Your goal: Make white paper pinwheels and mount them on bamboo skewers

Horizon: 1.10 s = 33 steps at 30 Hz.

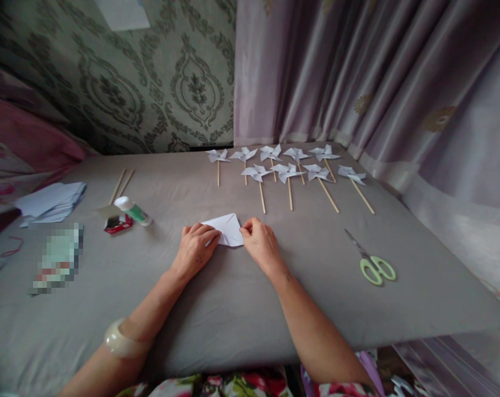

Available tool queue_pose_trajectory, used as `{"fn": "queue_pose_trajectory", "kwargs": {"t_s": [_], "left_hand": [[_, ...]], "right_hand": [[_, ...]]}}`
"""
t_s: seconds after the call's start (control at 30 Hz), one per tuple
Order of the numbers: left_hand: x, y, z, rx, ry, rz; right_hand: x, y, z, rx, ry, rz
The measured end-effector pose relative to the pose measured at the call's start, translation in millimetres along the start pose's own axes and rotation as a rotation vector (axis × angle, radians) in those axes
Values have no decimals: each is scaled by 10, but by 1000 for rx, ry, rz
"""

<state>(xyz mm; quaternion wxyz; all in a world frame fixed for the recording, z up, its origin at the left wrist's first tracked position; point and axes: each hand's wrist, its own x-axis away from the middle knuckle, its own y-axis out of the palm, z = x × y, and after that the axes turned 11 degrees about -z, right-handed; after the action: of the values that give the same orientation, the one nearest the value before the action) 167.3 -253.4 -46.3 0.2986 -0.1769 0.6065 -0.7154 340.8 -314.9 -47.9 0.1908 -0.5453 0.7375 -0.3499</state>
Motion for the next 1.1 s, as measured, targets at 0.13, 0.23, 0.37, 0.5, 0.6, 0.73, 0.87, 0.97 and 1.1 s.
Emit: {"fn": "queue_pose_trajectory", "kwargs": {"t_s": [0.13,0.23,0.37,0.5,0.6,0.73,0.87,0.97,1.1], "left_hand": [[0,-31,-13,5,-36,39],[29,-65,11,-10,-112,125],[94,-66,149,-61,28,37],[117,-20,315,-173,150,-121],[109,-6,353,-220,141,-171],[109,-31,304,-224,114,-181],[129,-68,203,-181,85,-153],[146,-77,99,-155,74,-117],[159,-65,-38,-110,58,-59]], "right_hand": [[0,-10,9,7,6,11],[-10,-17,31,21,11,26],[-33,-15,70,24,33,21],[-52,-1,96,39,34,10],[-51,-2,95,45,25,13],[-35,-20,81,49,6,-13],[-12,-33,76,88,-165,-89],[16,-39,61,155,-321,-128],[72,-52,3,230,-416,-148]]}}
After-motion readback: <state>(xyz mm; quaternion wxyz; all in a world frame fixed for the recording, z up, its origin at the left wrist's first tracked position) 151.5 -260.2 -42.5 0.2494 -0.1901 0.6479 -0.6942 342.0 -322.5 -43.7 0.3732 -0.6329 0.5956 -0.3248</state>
